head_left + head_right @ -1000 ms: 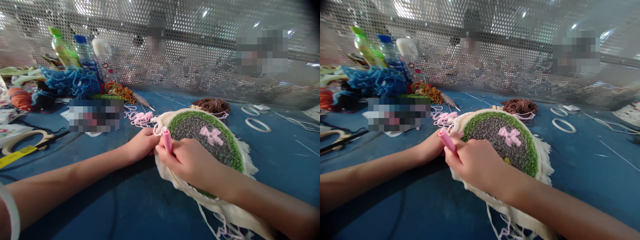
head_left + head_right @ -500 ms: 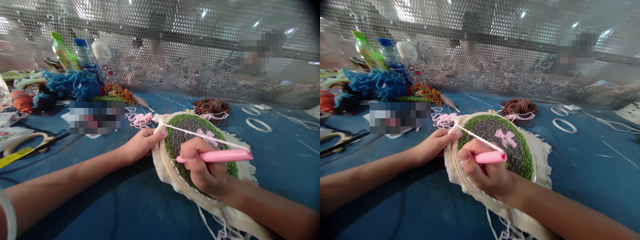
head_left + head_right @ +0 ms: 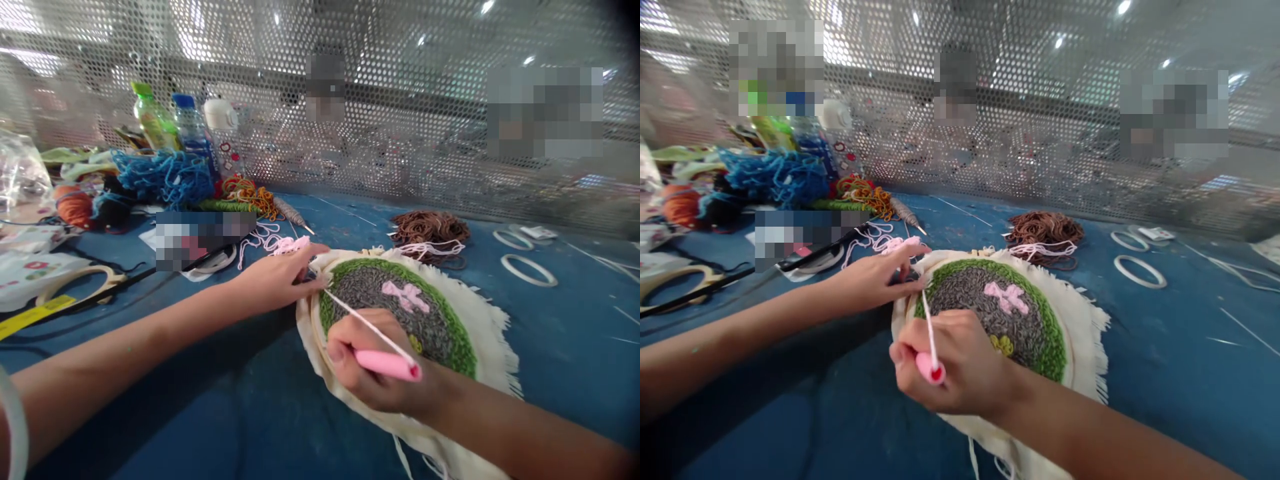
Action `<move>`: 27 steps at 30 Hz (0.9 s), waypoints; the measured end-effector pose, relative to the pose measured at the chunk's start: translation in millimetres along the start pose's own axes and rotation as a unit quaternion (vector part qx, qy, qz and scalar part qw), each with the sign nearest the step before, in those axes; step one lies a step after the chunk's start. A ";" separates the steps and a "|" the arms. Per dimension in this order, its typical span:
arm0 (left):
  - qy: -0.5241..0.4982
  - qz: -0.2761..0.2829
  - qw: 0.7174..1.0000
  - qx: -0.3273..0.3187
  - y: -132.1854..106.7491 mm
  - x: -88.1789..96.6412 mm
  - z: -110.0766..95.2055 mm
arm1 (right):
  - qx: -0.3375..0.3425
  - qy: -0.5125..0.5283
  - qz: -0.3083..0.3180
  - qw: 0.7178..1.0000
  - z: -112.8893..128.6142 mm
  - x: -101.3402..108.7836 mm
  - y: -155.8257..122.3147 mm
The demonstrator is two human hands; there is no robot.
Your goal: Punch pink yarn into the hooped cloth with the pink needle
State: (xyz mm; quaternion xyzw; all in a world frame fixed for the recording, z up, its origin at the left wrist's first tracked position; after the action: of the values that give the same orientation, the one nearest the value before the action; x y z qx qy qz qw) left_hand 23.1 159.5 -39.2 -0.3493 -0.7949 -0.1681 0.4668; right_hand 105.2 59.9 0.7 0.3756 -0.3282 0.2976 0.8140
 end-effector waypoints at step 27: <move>-0.307 -0.180 0.930 0.093 19.6 110.2 20.8 | -0.276 0.380 -0.013 0.883 -93.4 -27.1 -13.8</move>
State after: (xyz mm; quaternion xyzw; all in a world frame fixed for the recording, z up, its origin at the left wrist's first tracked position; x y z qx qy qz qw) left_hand -11.3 229.4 43.8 -0.1896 -0.9609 -0.0594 0.1926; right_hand 127.8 121.4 -72.5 -0.0019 -0.0579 0.3037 0.9510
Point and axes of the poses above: each hand's wrist, its own y-axis towards the middle knuckle, its own x-axis out of the back of the hand, z = x × y, the point moved 9 cm from there along y, towards the middle knuckle, and after that the axes turned 15 degrees about z, right-handed, at the moved point
